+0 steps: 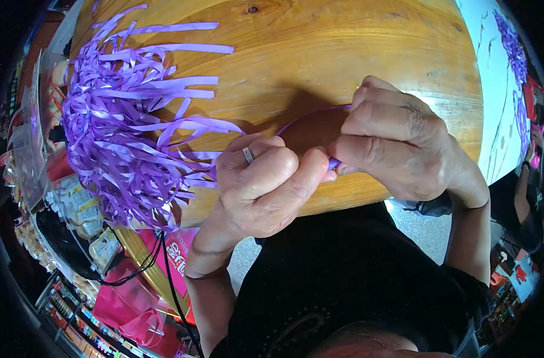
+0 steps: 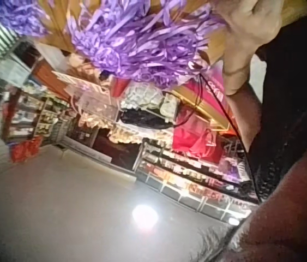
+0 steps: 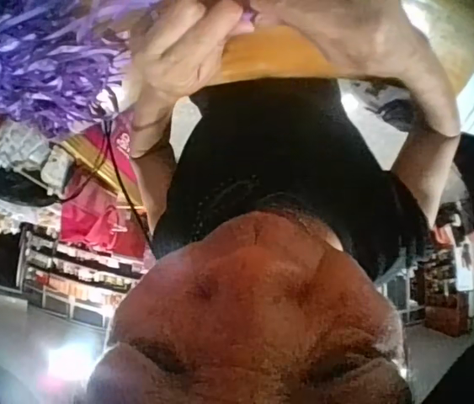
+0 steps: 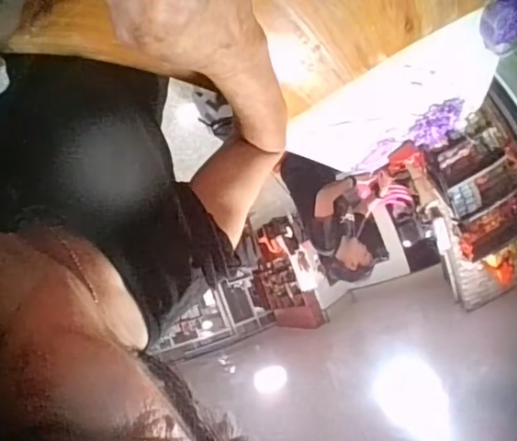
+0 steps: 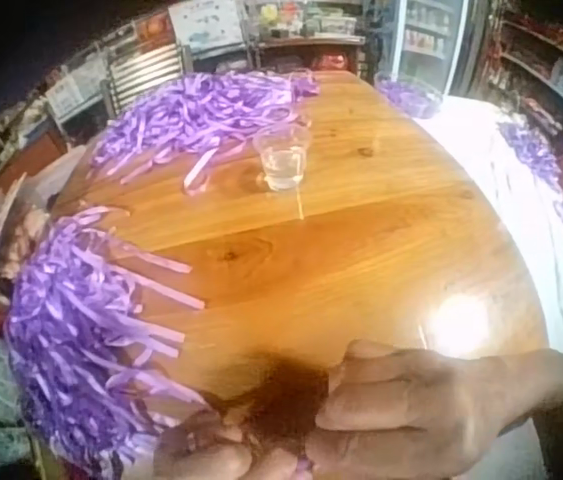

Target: Bundling and tying long purple plastic ribbons into groups.

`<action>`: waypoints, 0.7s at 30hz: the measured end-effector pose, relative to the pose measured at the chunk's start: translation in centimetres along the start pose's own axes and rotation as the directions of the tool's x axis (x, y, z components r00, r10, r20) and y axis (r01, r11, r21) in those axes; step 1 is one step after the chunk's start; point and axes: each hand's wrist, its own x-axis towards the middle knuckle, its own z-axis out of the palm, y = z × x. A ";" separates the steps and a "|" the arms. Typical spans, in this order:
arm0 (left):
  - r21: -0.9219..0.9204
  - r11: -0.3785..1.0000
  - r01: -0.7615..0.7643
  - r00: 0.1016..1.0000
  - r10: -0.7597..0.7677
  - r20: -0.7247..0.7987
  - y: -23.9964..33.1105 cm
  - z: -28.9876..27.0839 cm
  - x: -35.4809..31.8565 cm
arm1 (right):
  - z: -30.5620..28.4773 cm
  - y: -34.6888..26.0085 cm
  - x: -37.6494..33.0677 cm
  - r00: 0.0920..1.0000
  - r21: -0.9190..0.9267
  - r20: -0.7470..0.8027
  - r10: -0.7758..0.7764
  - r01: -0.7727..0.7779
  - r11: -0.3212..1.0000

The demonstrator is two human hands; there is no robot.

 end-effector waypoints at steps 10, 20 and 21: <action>0.049 0.980 0.194 0.980 -0.192 -0.045 0.0 0.3 0.4 | -0.5 0.3 0.4 0.957 0.015 0.150 0.249 -0.254 0.967; -0.365 0.836 0.411 0.904 -0.425 0.045 -0.2 0.6 0.7 | -0.3 -0.6 0.8 0.996 -0.307 0.087 0.033 -0.005 0.952; -0.394 0.829 0.397 0.910 -0.410 0.055 -0.2 0.6 0.7 | -0.4 -0.5 0.7 0.996 -0.308 0.089 0.018 0.010 0.951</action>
